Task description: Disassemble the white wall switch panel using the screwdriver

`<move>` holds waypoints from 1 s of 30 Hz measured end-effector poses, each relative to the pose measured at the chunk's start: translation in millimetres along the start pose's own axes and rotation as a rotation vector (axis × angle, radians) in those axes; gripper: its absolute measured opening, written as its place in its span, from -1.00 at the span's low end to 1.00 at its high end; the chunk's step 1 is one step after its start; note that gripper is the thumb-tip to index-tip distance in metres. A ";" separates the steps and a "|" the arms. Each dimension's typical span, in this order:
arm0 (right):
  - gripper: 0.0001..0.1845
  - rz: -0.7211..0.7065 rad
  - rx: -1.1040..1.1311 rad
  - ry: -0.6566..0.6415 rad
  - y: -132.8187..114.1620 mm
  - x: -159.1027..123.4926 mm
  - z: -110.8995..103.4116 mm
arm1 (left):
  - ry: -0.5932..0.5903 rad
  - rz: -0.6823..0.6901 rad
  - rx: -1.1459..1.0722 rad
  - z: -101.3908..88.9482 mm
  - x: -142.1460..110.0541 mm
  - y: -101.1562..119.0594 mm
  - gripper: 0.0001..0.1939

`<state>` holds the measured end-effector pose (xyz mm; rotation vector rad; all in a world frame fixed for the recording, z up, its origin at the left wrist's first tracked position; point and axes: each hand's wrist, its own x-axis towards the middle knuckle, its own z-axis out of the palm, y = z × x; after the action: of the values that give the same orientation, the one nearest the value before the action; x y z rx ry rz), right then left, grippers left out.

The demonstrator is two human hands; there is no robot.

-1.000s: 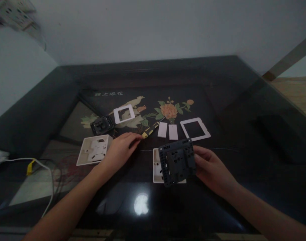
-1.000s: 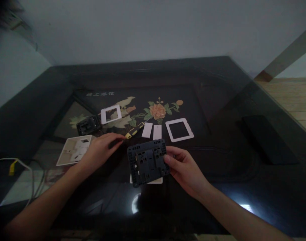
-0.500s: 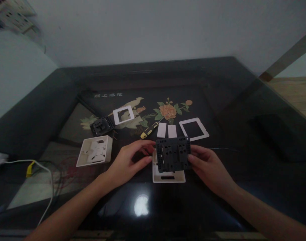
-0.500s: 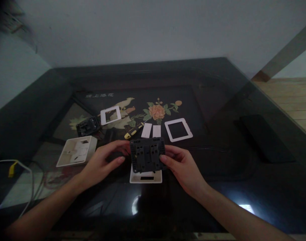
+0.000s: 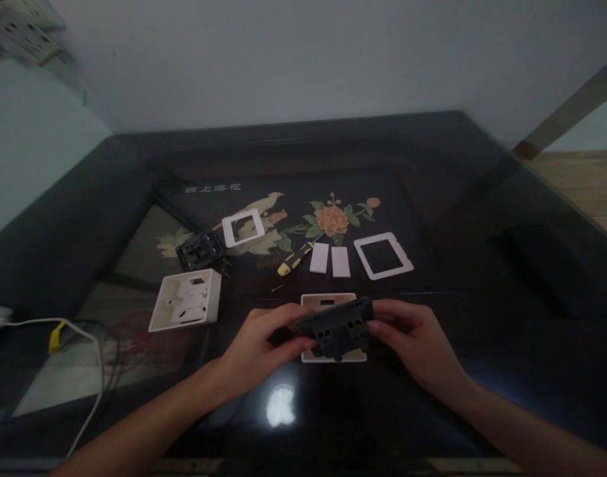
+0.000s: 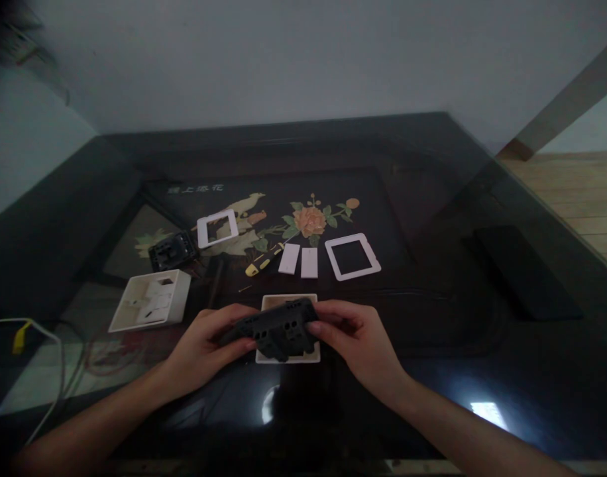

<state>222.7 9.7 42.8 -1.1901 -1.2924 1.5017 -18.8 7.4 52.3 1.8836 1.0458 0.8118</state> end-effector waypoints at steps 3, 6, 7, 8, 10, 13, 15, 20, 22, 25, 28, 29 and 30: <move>-0.84 -0.004 0.013 -0.042 1.0 -0.1 -3.5 | 0.032 0.032 0.017 -1.3 0.8 1.8 -0.81; -0.76 -0.033 0.017 -0.065 4.7 -1.6 -7.8 | 0.070 0.061 0.049 -2.5 0.8 2.6 -0.78; -0.70 -0.047 0.022 -0.062 5.9 -2.1 -8.7 | 0.080 0.074 0.064 -2.8 0.7 2.5 -0.78; -0.65 -0.057 0.027 -0.058 6.7 -2.6 -9.2 | 0.089 0.097 0.078 -3.2 0.5 2.2 -0.78; -0.56 -0.059 0.027 -0.054 5.6 -3.5 -8.4 | 0.090 0.159 0.107 -4.2 0.4 1.1 -0.78; -0.54 -0.050 -0.014 -0.098 -3.4 -4.8 -4.7 | 0.073 0.282 0.159 -6.6 1.1 -1.3 -0.75; -0.56 -0.078 -0.072 -0.126 -11.5 -6.3 -2.3 | 0.072 0.373 0.185 -8.4 2.1 -2.4 -0.72; -0.64 -0.243 -0.220 -0.099 -20.8 -10.7 0.0 | 0.074 0.333 0.123 -11.1 3.2 -1.6 -0.67; -0.62 -0.269 -0.229 -0.087 -20.9 -11.3 0.6 | 0.075 0.247 0.044 -11.2 2.3 -1.0 -0.66; -0.61 -0.224 -0.188 -0.098 -22.4 -9.0 2.1 | 0.054 0.186 -0.048 -11.1 0.7 0.1 -0.62; -0.65 -0.189 -0.208 -0.123 -25.5 0.4 4.8 | -0.033 0.243 -0.076 -12.4 -0.3 2.7 -0.62; -0.66 -0.219 -0.267 -0.142 -26.2 5.8 6.6 | -0.050 0.274 -0.075 -13.4 -0.5 3.9 -0.62; -0.68 -0.268 -0.347 -0.171 -26.4 12.4 9.2 | -0.050 0.295 -0.069 -14.6 -1.0 5.0 -0.63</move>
<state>210.9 23.6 67.4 -1.0622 -1.8062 1.2366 -29.3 9.9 63.2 2.0147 0.7085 0.9492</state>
